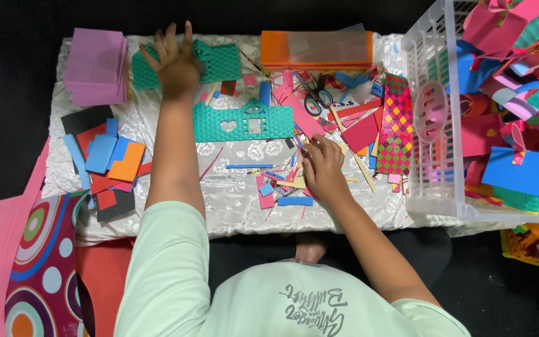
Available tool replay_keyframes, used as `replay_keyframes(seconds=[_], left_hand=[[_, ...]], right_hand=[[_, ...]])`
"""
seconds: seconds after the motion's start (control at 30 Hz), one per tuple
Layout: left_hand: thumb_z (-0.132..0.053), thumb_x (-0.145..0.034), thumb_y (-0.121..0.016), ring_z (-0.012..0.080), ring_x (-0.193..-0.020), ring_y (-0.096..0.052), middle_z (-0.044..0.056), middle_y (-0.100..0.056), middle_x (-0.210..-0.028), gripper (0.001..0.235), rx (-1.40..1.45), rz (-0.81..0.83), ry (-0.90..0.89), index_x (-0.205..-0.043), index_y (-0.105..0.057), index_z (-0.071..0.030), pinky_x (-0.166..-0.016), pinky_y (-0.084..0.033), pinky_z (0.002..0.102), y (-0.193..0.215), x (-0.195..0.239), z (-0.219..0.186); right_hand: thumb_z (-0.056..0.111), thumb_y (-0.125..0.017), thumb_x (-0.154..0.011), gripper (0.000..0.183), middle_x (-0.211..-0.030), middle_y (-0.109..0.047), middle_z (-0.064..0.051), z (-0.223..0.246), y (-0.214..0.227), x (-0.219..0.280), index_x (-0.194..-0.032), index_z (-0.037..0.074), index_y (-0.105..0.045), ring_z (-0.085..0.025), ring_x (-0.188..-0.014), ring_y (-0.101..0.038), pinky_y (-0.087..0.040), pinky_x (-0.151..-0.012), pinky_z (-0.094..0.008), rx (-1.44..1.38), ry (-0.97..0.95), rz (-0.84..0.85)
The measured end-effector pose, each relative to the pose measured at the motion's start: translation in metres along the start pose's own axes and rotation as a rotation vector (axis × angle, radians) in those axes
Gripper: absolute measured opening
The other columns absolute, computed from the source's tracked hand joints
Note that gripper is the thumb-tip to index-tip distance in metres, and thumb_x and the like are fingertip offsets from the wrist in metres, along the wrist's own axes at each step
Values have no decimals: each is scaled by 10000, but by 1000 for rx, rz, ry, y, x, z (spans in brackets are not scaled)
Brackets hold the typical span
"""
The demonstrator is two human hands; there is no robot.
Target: Assembling a small decorative house using pre-cut paper and foam pieces and liquid glue
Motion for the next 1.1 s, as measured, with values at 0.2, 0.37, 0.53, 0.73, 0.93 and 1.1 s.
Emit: replay_keyframes(seconds=[0.2, 0.37, 0.53, 0.73, 0.93, 1.1], left_hand=[[-357, -1193, -748, 401, -1548, -228, 115, -166, -1675, 761, -77, -71, 76, -1656, -186, -137, -1215, -95, 704, 28, 49, -55], [-619, -732, -791, 372, -1488, -281, 105, -373, -1565, 1094, 242, 367, -379, -1633, -278, -272, -1211, -160, 640, 43, 135, -118], [-509, -809, -797, 333, -1469, -327, 89, -438, -1498, 1016, 239, 442, -232, -1632, -284, -208, -1185, -136, 676, 42, 144, -81], [-516, -820, -786, 282, -1194, -559, 64, -587, -1183, 880, 158, 305, -295, -1545, -453, -145, -1077, -314, 587, 52, 146, -65], [-566, -815, -779, 278, -1235, -534, 71, -599, -1259, 928, 133, 391, -243, -1574, -408, -183, -1054, -386, 528, 73, 166, -69], [-551, -813, -772, 279, -1304, -477, 77, -550, -1334, 936, 166, 443, -246, -1587, -393, -182, -1146, -286, 574, 81, 177, -74]], right_hand=[[23, -535, -978, 272, -1406, -475, -183, -9, 1, 0, -1244, 13, -591, -357, -1300, -419, -337, -1120, -477, -74, -37, -35], [80, -516, -1050, 241, -1367, -532, -97, -18, -8, -4, -1262, 119, -626, -305, -1368, -423, -329, -1125, -476, -67, -93, 98], [15, -522, -1032, 288, -1338, -615, -125, -12, 2, -4, -1255, 67, -697, -306, -1359, -481, -340, -1155, -478, 7, -153, 76], [-5, -582, -1007, 284, -1278, -630, -126, -37, -8, 7, -1251, 42, -719, -315, -1337, -471, -299, -1177, -494, 95, -170, -76], [8, -557, -1035, 311, -1343, -575, -167, -30, -3, 6, -1328, -2, -663, -340, -1379, -413, -229, -1197, -527, 81, -211, -93], [206, -511, -1119, 351, -1486, -560, -143, -25, -17, 5, -1423, 81, -633, -331, -1467, -388, -103, -1225, -585, 168, -138, 103]])
Point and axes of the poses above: each hand's wrist, its own x-axis away from the middle knuckle, its own y-axis out of the back of the hand, z = x × y, the point moved 5 cm from there along -x, towards the middle knuckle
